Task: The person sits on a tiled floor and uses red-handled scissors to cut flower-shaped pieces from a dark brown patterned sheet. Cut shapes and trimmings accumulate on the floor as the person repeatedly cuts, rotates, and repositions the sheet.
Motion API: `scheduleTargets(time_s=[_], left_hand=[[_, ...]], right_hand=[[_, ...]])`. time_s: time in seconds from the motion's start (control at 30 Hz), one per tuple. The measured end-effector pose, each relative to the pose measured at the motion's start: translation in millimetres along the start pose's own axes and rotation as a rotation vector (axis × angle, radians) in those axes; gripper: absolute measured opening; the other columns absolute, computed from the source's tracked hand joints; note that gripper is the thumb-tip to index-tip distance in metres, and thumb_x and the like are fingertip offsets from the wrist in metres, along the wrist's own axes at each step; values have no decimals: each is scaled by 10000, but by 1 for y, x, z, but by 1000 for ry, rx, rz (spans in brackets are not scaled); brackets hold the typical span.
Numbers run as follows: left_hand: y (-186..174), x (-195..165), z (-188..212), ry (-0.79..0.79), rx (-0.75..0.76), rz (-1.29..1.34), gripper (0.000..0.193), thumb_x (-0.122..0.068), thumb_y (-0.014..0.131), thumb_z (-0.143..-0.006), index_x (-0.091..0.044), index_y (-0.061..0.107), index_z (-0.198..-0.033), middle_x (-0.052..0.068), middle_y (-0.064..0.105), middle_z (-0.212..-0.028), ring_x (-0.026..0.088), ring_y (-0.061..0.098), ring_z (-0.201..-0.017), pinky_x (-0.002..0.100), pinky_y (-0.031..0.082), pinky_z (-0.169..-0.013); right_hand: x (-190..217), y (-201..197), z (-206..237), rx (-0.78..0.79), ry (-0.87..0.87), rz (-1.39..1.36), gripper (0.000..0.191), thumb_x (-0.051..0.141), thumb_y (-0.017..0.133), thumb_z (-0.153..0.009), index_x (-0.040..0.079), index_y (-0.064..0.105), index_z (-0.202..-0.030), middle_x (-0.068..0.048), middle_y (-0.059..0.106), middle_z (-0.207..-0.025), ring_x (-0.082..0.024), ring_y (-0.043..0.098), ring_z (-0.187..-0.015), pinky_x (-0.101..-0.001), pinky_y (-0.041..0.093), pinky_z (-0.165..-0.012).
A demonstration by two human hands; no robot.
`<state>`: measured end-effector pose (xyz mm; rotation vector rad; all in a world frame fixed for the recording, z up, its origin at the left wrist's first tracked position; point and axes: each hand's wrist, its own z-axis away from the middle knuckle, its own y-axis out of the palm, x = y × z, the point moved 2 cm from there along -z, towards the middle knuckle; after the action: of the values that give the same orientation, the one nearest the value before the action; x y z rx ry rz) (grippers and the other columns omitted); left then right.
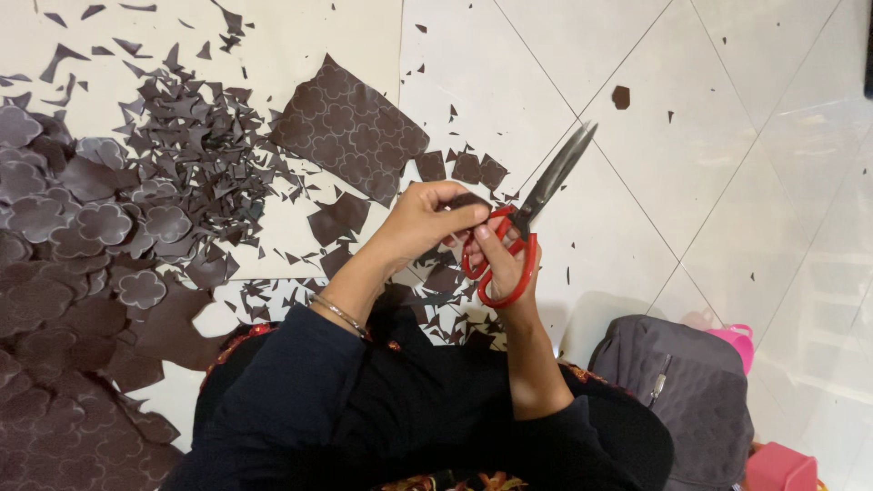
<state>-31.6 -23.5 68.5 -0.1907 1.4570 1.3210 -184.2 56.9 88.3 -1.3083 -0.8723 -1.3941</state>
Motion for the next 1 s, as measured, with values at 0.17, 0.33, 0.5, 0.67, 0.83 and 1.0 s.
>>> scheduleTargets(time_s=[0.17,0.33,0.5,0.67,0.83,1.0], left_hand=[[-11,-2,-7,24,-221,135,87,-44,707,-923,-11,698,-1003,67,735,-851,89,696,-696,197,589,-601],[-18,-9,-10,125,-288,317,145,-10,696,-903,-17,649,-1040,79,749,-901,127,750,-763,216,603,-634],[-18,-8,-8,201,-329,298,138,-24,731,-911,-24,655,-1026,56,742,-896,100,698,-753,212,557,-640],[-15,-8,-4,245,-364,232,146,-37,773,-893,-28,678,-1004,19,716,-870,64,624,-720,222,530,-659],[-7,-12,0,271,-378,162,156,-50,773,-883,-21,695,-1015,9,726,-892,45,647,-756,204,556,-670],[-2,-15,4,246,-393,130,154,-41,779,-879,-11,686,-998,18,713,-853,46,636,-708,194,536,-611]], right_hand=[[-11,1,0,165,7,-49,389,371,583,-1054,-1,610,-1163,-24,550,-825,-105,537,-722,-276,525,-723],[-26,8,4,332,46,0,613,538,515,-1050,-20,576,-1296,-25,548,-969,-110,562,-865,-266,505,-799],[-36,12,8,391,7,61,691,612,466,-1025,-17,576,-1289,-17,542,-945,-104,568,-823,-250,477,-703],[-37,11,9,396,-23,101,718,639,489,-1016,-24,586,-1273,-21,542,-955,-100,560,-812,-247,474,-711],[-37,12,10,372,-21,74,730,652,490,-1005,-26,584,-1259,-18,527,-952,-101,548,-791,-239,462,-679],[-37,12,12,371,-10,62,749,667,494,-1000,-31,584,-1257,-22,525,-947,-102,541,-782,-232,460,-680]])
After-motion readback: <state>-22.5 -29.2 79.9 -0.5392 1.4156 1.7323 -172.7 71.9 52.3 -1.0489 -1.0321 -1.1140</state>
